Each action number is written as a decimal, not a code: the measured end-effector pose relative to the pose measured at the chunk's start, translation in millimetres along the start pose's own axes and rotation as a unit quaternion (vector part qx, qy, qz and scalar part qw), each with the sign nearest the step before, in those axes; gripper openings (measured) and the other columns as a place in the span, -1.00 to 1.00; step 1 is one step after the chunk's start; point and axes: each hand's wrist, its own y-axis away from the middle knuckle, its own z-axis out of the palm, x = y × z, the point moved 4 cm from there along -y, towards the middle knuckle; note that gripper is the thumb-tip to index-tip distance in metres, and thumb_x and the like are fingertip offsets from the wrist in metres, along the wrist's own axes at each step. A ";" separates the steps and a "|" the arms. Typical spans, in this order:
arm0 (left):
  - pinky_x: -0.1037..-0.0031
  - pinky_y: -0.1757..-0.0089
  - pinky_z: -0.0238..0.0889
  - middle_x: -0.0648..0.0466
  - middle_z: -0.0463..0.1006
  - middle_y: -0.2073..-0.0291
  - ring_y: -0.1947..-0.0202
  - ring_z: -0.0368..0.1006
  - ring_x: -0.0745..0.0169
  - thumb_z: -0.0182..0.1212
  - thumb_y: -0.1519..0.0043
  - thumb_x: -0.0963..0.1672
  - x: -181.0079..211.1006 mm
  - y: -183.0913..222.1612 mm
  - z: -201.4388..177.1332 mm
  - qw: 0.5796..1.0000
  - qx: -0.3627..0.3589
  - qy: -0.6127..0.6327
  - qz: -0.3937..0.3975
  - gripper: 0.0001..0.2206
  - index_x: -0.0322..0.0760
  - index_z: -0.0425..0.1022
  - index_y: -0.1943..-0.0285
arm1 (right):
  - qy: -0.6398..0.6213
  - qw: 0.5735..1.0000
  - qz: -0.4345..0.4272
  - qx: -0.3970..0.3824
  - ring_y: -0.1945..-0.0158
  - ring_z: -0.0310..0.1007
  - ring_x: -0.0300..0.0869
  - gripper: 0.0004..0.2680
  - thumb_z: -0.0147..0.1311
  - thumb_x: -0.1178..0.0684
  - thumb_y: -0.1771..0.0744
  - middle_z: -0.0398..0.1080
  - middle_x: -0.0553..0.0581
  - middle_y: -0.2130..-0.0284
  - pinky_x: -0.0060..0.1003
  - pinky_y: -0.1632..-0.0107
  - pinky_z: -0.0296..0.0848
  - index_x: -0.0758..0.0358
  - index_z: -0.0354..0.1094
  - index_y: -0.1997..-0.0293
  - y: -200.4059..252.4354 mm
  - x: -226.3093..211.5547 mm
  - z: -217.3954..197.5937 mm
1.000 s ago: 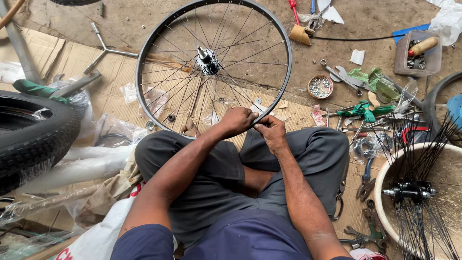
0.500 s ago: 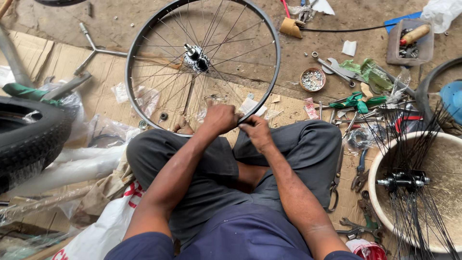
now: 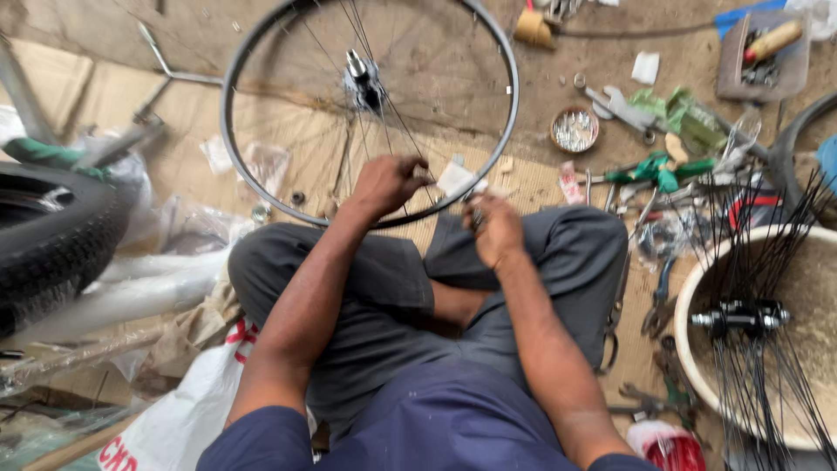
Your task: The person threads metal spokes into a bicycle wheel rim and hub by hand while sitting on the floor.
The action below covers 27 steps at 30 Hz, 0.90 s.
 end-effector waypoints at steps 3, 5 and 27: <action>0.04 0.25 0.34 -0.13 0.64 0.35 0.27 0.55 -0.24 0.27 -0.20 -0.02 13.2 -11.0 34.9 0.998 0.035 0.012 0.057 -0.77 -0.20 0.62 0.12 | -0.067 0.998 0.009 -0.002 0.27 0.52 -0.11 -0.84 -0.08 0.22 -0.38 0.50 0.19 0.30 -0.28 0.23 0.54 0.40 0.33 -0.05 -8.6 2.7 -25.0; 0.00 0.22 0.34 -0.17 0.63 0.34 0.24 0.54 -0.25 0.18 -0.26 -0.06 12.9 -13.8 69.9 0.997 -0.054 -0.053 0.011 -0.81 -0.23 0.58 0.13 | -0.036 0.999 -0.023 -0.018 0.31 0.48 -0.12 -0.84 -0.05 0.18 -0.41 0.49 0.19 0.30 -0.27 0.29 0.49 0.38 0.34 -0.08 -10.5 9.9 -25.5; 0.37 0.58 0.43 -0.07 0.55 0.51 0.60 0.56 0.19 0.03 -0.32 -0.17 20.5 -7.8 4.0 0.885 -0.218 0.365 -0.190 -0.81 -0.52 0.46 0.16 | 0.133 0.961 -0.237 -0.044 0.33 0.43 -0.30 -0.91 0.13 0.32 -0.35 0.46 0.05 0.32 -0.40 0.29 0.47 0.40 0.51 0.10 28.1 2.3 39.9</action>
